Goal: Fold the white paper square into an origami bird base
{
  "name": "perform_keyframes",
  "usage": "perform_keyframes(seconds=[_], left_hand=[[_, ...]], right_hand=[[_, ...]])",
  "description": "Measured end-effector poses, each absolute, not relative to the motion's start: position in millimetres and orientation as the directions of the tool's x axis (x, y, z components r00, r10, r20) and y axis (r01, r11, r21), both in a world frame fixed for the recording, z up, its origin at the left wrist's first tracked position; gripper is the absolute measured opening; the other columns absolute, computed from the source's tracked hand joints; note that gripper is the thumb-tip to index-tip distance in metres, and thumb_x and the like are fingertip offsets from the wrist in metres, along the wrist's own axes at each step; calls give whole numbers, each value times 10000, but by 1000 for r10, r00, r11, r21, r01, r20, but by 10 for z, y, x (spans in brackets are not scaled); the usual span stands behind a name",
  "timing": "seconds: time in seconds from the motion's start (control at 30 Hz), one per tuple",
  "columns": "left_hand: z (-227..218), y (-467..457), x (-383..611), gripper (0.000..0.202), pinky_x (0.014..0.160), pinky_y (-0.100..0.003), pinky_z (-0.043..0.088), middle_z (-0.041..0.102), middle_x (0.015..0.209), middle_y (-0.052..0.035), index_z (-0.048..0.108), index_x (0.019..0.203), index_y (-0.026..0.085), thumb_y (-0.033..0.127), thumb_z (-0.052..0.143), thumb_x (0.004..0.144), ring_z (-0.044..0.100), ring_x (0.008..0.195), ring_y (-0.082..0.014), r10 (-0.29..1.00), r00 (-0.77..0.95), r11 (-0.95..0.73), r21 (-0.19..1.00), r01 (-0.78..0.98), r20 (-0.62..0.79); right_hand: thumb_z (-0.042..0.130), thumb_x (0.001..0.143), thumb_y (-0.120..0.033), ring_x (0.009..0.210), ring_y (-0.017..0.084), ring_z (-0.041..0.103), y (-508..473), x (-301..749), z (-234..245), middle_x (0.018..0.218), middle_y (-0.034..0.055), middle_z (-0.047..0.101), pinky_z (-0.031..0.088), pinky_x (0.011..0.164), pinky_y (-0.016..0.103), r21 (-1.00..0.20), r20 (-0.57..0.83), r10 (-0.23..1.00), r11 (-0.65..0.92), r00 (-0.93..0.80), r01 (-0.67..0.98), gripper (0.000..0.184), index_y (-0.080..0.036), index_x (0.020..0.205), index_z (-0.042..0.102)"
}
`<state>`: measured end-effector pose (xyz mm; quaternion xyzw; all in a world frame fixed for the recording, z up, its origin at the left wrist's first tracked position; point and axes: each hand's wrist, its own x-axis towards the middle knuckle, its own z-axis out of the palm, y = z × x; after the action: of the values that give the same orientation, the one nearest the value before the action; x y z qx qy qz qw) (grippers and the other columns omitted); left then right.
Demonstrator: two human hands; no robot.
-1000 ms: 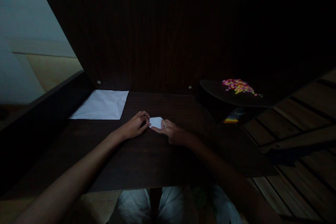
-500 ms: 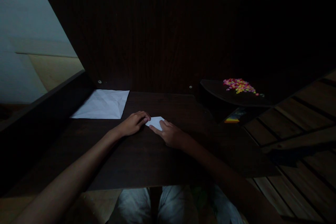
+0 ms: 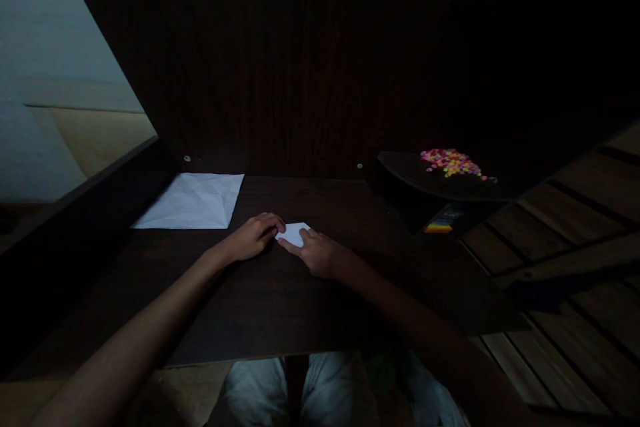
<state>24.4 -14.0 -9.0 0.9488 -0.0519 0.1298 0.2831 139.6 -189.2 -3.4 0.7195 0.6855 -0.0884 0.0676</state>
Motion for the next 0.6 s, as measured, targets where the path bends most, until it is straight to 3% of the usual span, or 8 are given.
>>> perform_keyframes(seconds=[0.23,0.47,0.6], left_hand=[[-95,-144,244,186,915,-358,450,625,1056,-73,594,934,186,181,410,907,578,1014,-199,-24,962,-832,529,-170,271],[-47,-177,226,145,895,-356,455,634,1033,-69,593,871,185,266,475,895,586,976,-203,-11,970,-840,524,-141,244],[-42,-220,218,156,897,-361,452,631,1032,-72,601,829,185,297,506,882,584,976,-208,8,966,-850,510,-131,260]], right_hand=[[493,860,-152,1163,326,472,-1848,1372,66,1294,172,430,408,929,478,-112,-303,950,-117,78,987,661,-320,1457,266],[534,813,-105,1179,299,433,-1975,1451,-25,1265,167,422,376,979,454,-128,-173,985,-18,-4,992,708,-249,1459,282],[577,758,-64,1101,246,443,-2036,1525,-21,1153,129,455,396,961,394,-176,-153,986,42,-70,983,762,-214,1452,302]])
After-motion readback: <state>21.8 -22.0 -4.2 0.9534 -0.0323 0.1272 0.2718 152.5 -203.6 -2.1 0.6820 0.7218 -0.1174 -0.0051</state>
